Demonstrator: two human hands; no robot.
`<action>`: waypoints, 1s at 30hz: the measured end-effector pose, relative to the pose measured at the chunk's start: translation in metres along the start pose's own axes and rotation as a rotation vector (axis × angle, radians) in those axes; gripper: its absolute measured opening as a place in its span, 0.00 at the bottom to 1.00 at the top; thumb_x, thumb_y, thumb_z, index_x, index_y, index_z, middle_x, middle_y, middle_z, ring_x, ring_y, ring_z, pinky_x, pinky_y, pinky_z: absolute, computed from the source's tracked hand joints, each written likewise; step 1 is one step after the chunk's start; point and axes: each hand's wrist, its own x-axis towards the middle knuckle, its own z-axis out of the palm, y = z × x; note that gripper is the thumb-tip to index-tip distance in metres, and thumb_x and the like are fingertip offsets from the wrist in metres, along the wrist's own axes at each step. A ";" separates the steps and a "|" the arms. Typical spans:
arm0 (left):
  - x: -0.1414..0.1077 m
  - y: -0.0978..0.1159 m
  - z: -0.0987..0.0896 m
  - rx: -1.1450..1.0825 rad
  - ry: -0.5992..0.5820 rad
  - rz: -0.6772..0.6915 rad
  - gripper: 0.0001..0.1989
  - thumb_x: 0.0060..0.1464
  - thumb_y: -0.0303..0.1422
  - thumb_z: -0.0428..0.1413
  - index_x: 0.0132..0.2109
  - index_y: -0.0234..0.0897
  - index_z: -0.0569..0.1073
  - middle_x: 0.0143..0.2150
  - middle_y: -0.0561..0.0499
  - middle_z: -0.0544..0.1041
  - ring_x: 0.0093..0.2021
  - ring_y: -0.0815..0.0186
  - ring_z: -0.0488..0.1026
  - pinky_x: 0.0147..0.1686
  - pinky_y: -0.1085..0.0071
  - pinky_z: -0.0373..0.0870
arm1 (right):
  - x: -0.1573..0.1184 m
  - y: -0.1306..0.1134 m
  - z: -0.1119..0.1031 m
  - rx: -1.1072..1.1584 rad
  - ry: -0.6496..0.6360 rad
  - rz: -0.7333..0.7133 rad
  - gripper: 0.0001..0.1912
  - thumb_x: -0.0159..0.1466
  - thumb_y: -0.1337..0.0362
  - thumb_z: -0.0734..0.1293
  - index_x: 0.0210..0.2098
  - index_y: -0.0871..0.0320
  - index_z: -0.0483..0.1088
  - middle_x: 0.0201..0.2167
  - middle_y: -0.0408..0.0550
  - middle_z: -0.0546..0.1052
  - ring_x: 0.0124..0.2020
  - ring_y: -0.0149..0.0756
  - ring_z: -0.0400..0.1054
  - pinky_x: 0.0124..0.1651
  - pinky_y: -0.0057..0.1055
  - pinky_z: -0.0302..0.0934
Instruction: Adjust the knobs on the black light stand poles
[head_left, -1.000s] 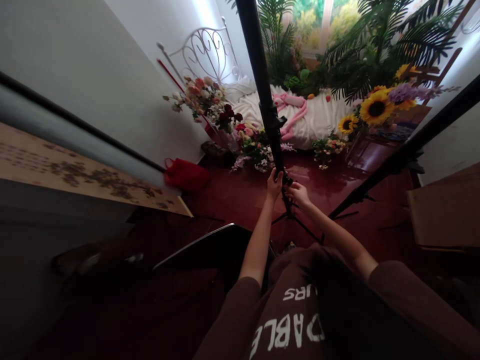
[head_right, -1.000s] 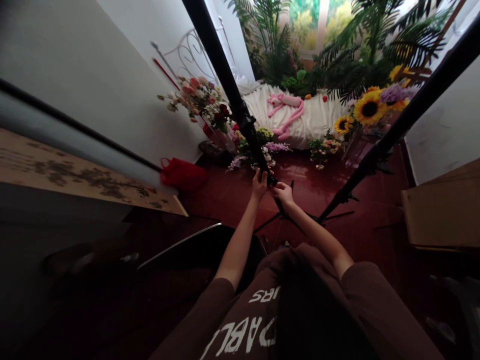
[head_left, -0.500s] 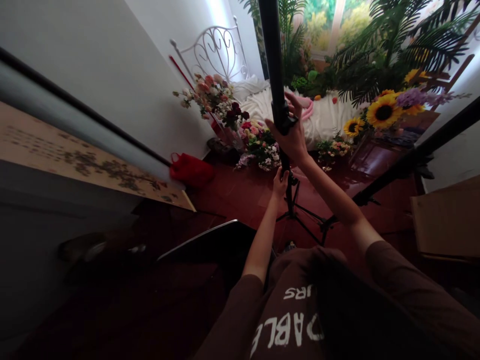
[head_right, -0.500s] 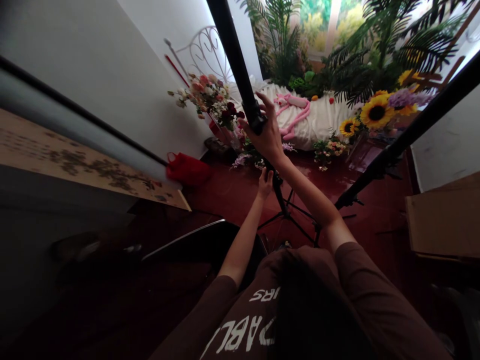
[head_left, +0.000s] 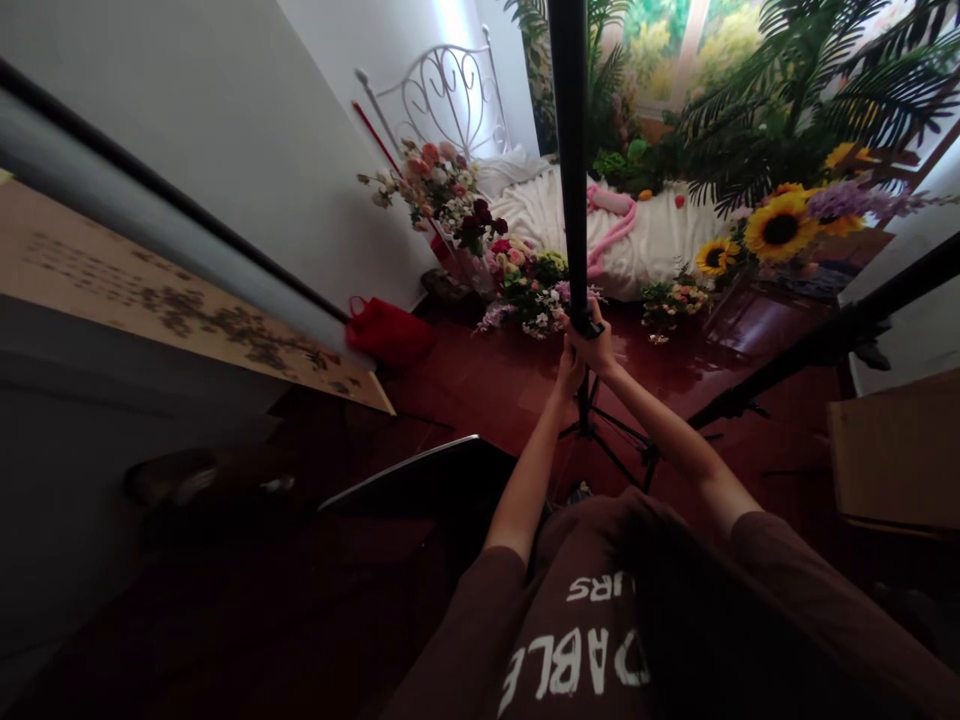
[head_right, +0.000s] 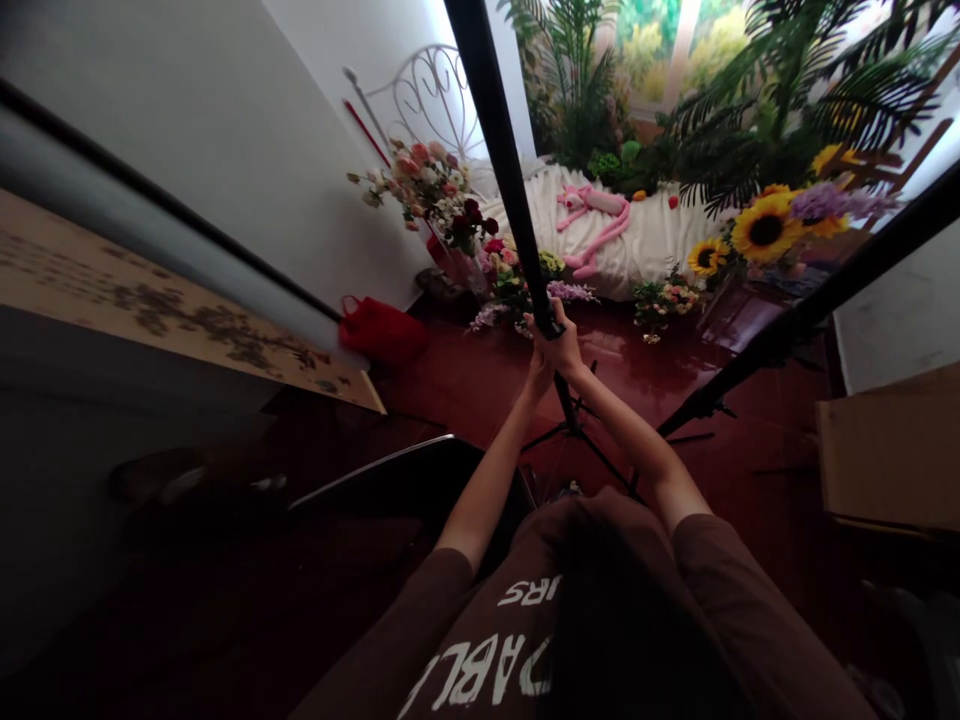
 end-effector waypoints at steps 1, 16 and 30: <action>0.000 -0.002 -0.001 -0.002 -0.008 -0.007 0.35 0.54 0.59 0.52 0.59 0.39 0.67 0.60 0.37 0.70 0.63 0.56 0.67 0.63 0.59 0.63 | -0.002 0.003 0.000 -0.007 0.024 0.002 0.25 0.65 0.49 0.66 0.54 0.58 0.65 0.30 0.43 0.74 0.34 0.33 0.69 0.39 0.30 0.69; -0.008 0.000 0.002 0.029 0.073 -0.051 0.31 0.57 0.57 0.52 0.57 0.39 0.69 0.48 0.43 0.77 0.48 0.61 0.76 0.50 0.67 0.71 | -0.080 0.044 -0.040 -0.459 0.175 -0.236 0.16 0.65 0.57 0.66 0.51 0.53 0.70 0.55 0.56 0.74 0.60 0.47 0.66 0.65 0.47 0.59; -0.006 -0.001 0.003 0.054 0.087 -0.039 0.29 0.57 0.58 0.51 0.53 0.40 0.70 0.42 0.46 0.76 0.40 0.64 0.73 0.45 0.68 0.71 | -0.088 0.056 -0.037 -0.299 0.257 -0.014 0.21 0.63 0.55 0.67 0.53 0.53 0.67 0.45 0.52 0.77 0.46 0.40 0.72 0.53 0.36 0.66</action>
